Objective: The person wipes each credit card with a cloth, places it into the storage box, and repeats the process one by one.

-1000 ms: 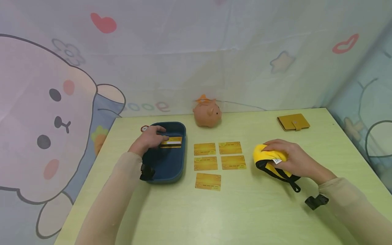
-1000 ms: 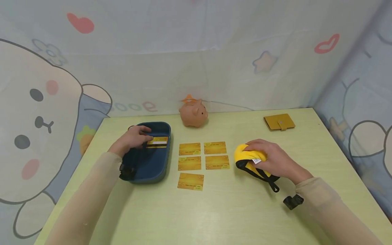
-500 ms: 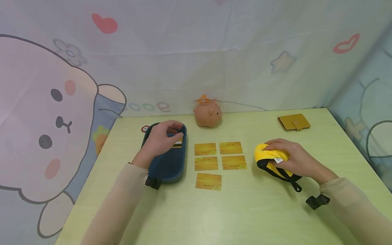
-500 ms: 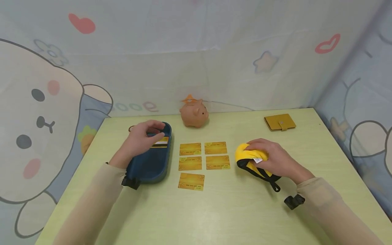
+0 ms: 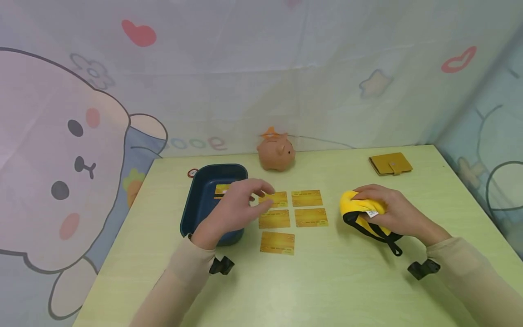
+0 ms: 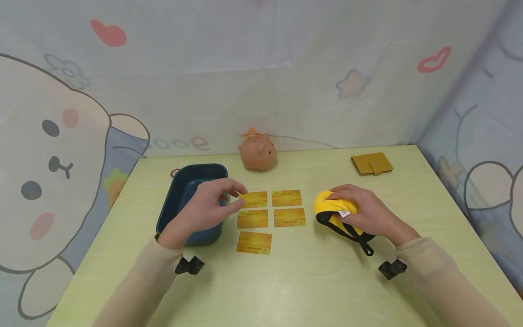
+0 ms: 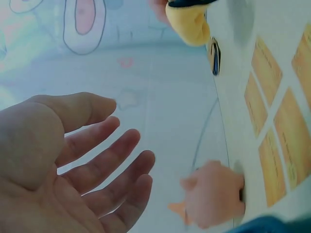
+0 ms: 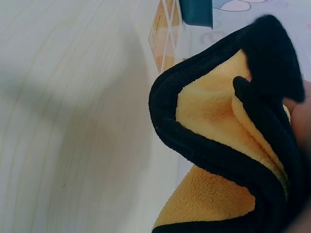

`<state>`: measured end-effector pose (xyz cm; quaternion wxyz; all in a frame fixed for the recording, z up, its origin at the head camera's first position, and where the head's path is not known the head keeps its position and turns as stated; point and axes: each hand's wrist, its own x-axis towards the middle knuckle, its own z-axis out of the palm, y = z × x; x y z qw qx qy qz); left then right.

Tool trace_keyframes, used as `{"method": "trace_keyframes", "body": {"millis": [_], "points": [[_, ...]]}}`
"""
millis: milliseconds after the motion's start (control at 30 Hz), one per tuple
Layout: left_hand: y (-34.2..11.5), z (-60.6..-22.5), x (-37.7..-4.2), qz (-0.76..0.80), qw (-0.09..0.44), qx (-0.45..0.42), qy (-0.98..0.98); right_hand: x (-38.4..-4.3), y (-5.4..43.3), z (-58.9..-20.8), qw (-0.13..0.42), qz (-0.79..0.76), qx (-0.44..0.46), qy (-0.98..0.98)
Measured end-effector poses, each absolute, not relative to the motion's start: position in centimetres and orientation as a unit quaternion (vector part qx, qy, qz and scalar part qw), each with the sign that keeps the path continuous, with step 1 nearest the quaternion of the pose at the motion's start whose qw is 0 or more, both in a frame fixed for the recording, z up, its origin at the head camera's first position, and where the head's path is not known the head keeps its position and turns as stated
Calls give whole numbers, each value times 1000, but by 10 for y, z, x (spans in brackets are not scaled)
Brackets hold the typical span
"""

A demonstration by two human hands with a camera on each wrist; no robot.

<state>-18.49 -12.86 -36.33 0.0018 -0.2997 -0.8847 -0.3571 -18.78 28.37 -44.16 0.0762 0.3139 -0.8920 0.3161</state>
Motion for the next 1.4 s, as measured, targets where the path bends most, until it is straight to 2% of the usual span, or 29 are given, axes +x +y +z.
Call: {"method": "trace_keyframes", "body": {"millis": [267,567,1033,1400], "points": [[-112,-379,-168,-343,-39,-330,-879,-187,284,-443,81,327,317,-887],[-98,-408,-164,-348,-78,-316,-879,-189,281,-444,81,331,319,-885],[-80,-449,-183,-336,-96,-304,-886,-195,270,-447,78,356,312,-877],[-66,-459,-195,-304,-93,-286,-904,-201,263,-450,62,378,310,-870]]}}
